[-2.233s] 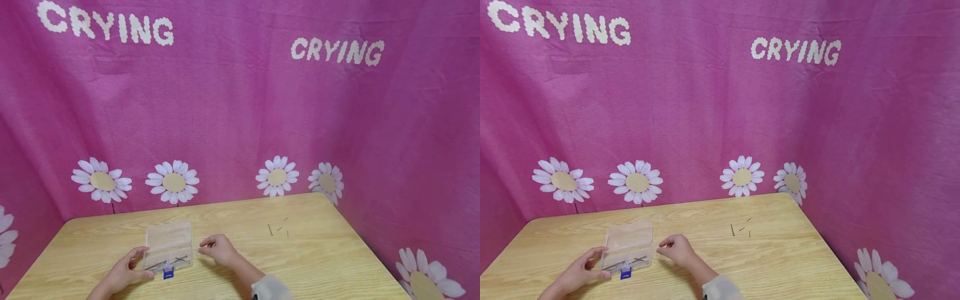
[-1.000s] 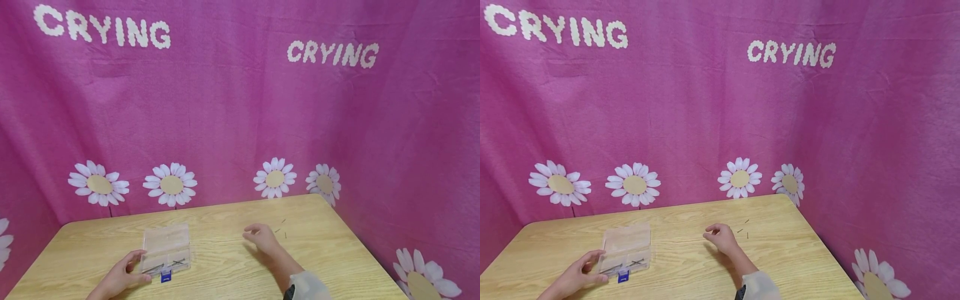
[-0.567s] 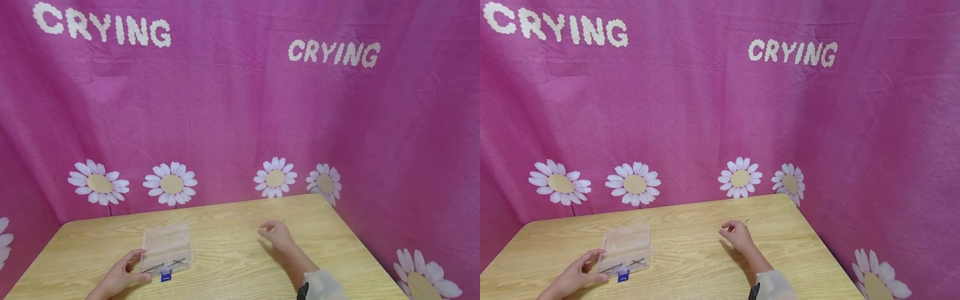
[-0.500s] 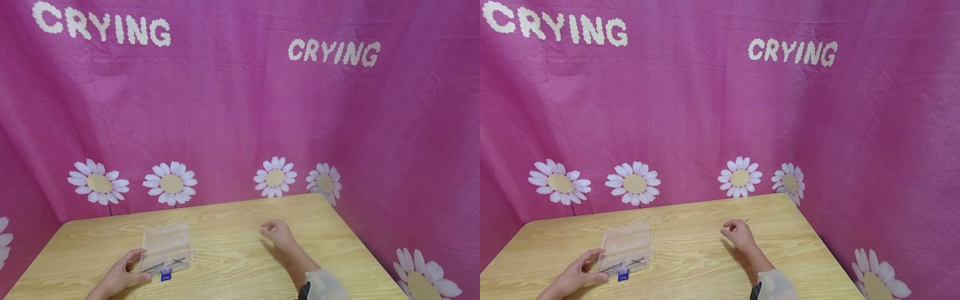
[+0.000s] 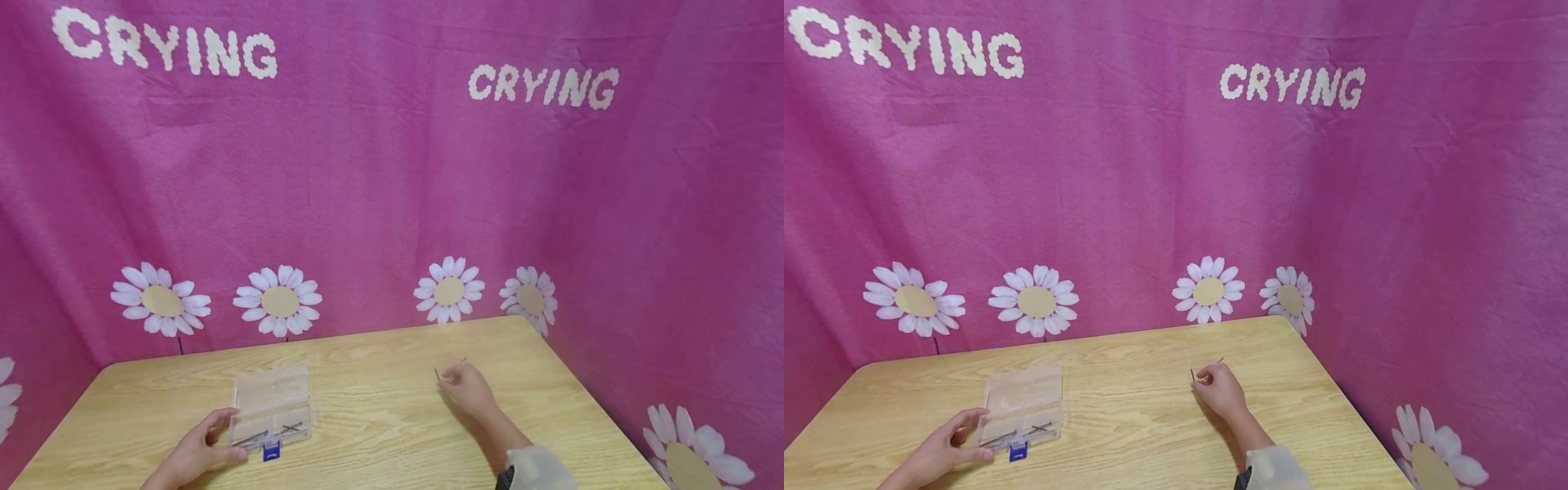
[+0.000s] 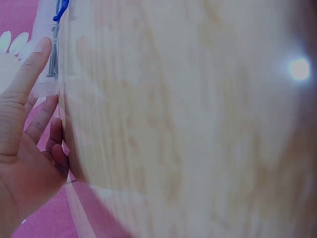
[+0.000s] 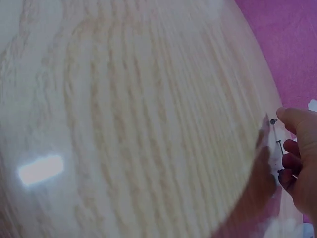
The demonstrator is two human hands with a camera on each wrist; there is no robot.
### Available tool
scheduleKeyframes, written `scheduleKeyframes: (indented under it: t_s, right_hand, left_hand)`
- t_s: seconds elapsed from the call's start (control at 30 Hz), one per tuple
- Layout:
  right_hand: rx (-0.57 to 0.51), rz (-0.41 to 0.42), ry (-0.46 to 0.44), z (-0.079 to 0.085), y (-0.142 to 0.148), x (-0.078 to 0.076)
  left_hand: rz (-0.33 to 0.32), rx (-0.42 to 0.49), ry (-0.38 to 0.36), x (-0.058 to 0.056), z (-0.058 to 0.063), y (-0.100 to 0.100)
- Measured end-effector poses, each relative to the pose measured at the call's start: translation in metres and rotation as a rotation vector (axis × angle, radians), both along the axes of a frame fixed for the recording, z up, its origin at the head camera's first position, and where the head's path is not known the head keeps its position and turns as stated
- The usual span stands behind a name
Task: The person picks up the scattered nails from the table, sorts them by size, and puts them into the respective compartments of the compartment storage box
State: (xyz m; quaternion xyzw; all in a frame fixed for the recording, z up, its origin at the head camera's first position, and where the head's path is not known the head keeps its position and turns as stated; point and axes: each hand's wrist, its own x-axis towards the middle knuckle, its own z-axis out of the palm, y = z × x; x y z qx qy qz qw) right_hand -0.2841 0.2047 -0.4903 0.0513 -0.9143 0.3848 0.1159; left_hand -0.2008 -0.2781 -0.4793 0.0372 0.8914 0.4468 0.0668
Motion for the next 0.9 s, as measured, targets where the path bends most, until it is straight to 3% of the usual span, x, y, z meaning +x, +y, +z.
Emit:
scheduleKeyframes:
  t_s: [0.5,0.73,0.9]
  right_hand:
    - [0.151,-0.105,-0.018,-0.011,-0.006,0.003]
    - [0.157,-0.145,-0.025,-0.012,-0.007,0.004]
    - [0.134,-0.160,-0.024,-0.012,-0.006,0.004]
  left_hand:
    - [0.010,-0.012,-0.009,0.001,0.001,0.000]
    - [0.010,-0.012,0.010,0.001,0.000,0.002]
    - [0.031,-0.035,-0.021,0.000,0.000,0.001]
